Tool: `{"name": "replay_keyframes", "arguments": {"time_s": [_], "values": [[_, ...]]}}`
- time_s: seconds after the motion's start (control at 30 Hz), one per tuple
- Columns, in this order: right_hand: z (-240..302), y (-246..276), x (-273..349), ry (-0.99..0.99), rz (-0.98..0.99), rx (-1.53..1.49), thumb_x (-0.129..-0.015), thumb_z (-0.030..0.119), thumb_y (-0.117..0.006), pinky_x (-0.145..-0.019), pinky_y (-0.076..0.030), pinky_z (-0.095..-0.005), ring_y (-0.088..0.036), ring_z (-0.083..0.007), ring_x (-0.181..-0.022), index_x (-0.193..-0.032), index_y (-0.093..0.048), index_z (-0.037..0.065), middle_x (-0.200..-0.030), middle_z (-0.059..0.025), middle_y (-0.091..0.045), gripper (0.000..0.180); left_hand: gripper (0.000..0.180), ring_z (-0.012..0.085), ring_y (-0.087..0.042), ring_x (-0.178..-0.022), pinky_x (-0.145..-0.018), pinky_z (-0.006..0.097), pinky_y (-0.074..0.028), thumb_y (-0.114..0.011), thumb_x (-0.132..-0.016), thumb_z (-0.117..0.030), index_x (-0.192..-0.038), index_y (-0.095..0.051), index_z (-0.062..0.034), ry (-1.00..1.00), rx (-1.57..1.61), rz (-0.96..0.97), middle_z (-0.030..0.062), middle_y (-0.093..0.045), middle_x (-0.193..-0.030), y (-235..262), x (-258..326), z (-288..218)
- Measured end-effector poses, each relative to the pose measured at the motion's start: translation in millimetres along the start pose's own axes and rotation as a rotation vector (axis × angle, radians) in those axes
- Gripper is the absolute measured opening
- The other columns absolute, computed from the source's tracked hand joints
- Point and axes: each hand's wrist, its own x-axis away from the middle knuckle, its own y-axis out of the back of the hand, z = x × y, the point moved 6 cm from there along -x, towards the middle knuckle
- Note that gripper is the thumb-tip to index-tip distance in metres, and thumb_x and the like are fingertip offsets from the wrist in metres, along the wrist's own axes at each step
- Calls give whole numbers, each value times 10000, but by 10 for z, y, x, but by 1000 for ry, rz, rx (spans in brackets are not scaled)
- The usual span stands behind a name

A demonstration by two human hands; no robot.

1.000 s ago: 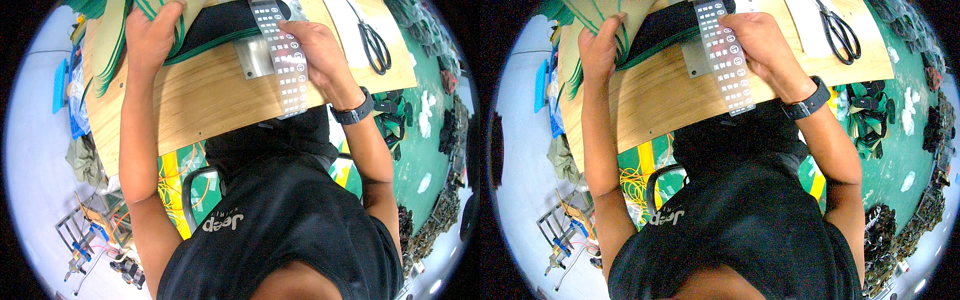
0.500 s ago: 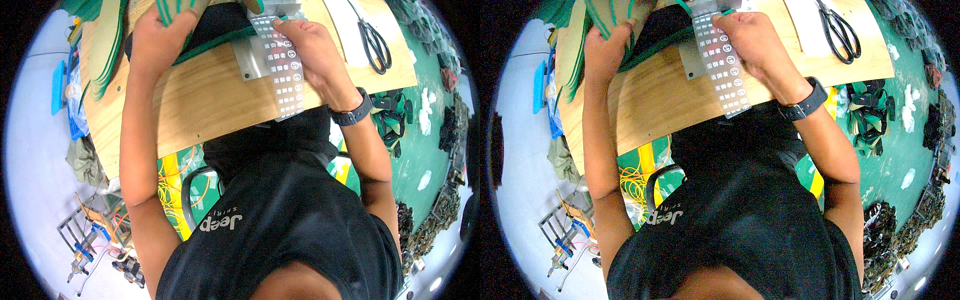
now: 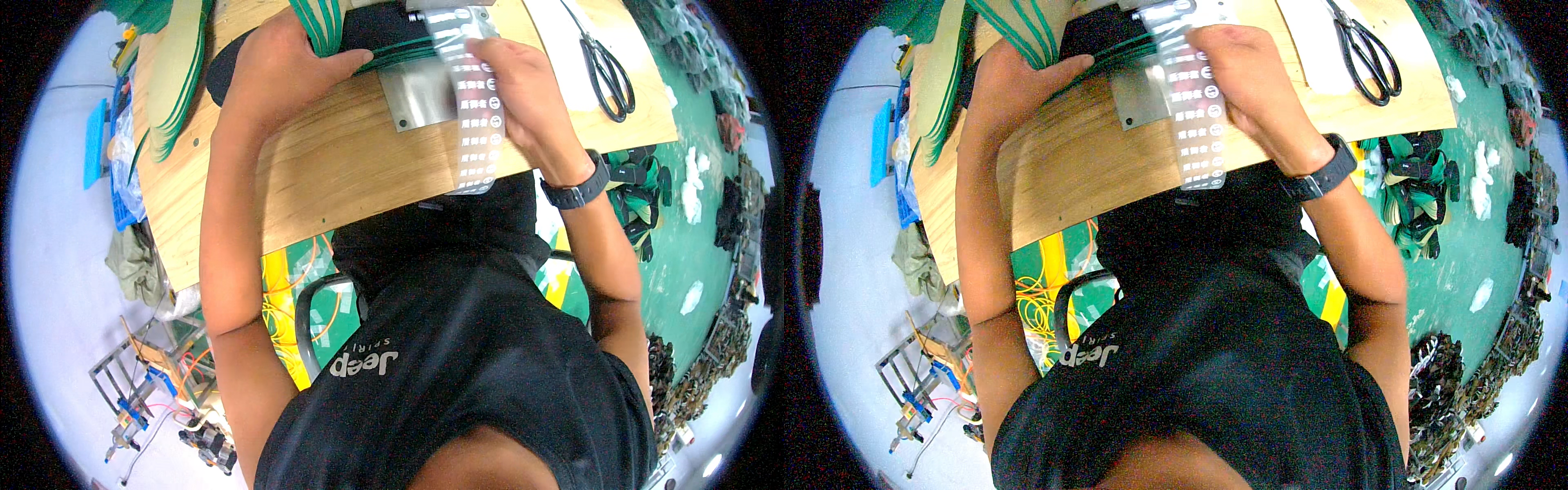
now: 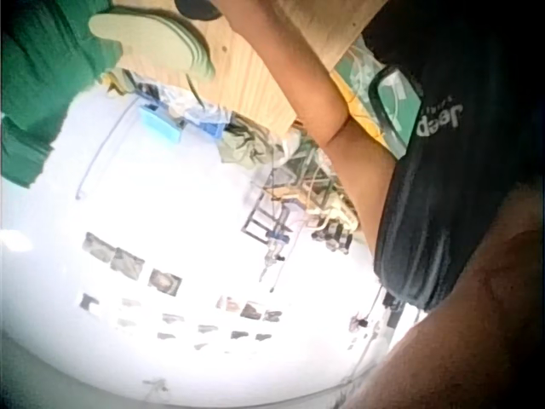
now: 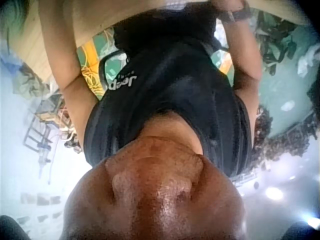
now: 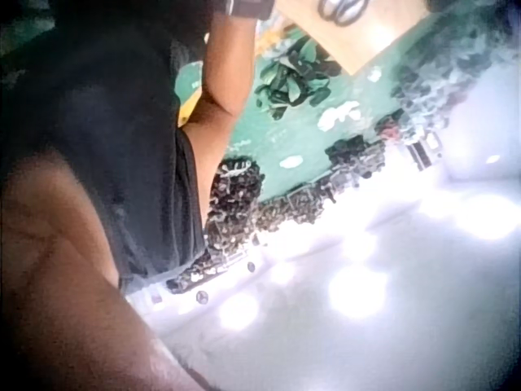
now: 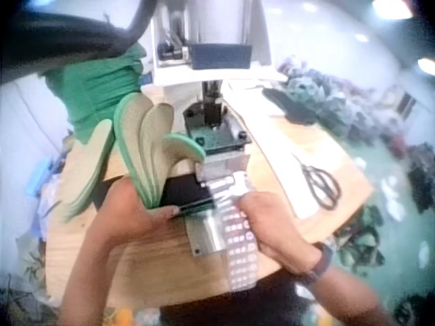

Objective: The person picks up green and black insoles and applies small circular stickers to the black surface by hand. The person uses shears to cut a section from a transparent sticker sheet before continuing to apply stickers to a stack of insoles.

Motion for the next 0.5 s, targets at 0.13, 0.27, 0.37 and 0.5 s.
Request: {"name": "replay_keyframes", "arguments": {"time_s": [0.13, 0.27, 0.37, 0.5], "values": [[70, 202, 41, 26, -97, -139, -875, 104, -545, -561, -555, -283, -619, -163, -614, -858, -589, -54, -749, -95, -609, 165, 381, 262, -643, -723, -672, 359, -500, -726, -689, -332, -901, -637, -28, 148, -67, 18, 154, -652, -781, -29, 3, 116], [23, 32, 14, -43, -44, -109, -879, 104, -546, -528, -536, -260, -625, -152, -603, -871, -589, -51, -751, -99, -620, 161, 265, 137, -575, -624, -620, 302, -475, -670, -705, -250, -783, -618, -2, 271, 181, -185, 87, -612, -664, 76, 17, 282], [-33, -116, -9, -81, 66, -55, -891, 123, -564, -492, -521, -219, -619, -112, -579, -890, -600, -40, -741, -69, -626, 167, 236, 122, -551, -618, -607, 281, -456, -684, -719, -247, -740, -616, -22, 251, 401, -333, 16, -606, -671, 143, 61, 530], [-47, -103, -63, -124, 50, 14, -896, 131, -564, -483, -517, -231, -614, -117, -556, -863, -608, -32, -711, -69, -621, 172, 225, 104, -526, -606, -579, 281, -437, -687, -736, -239, -746, -614, -27, 281, 452, -347, 7, -586, -659, 150, 66, 683]]}}
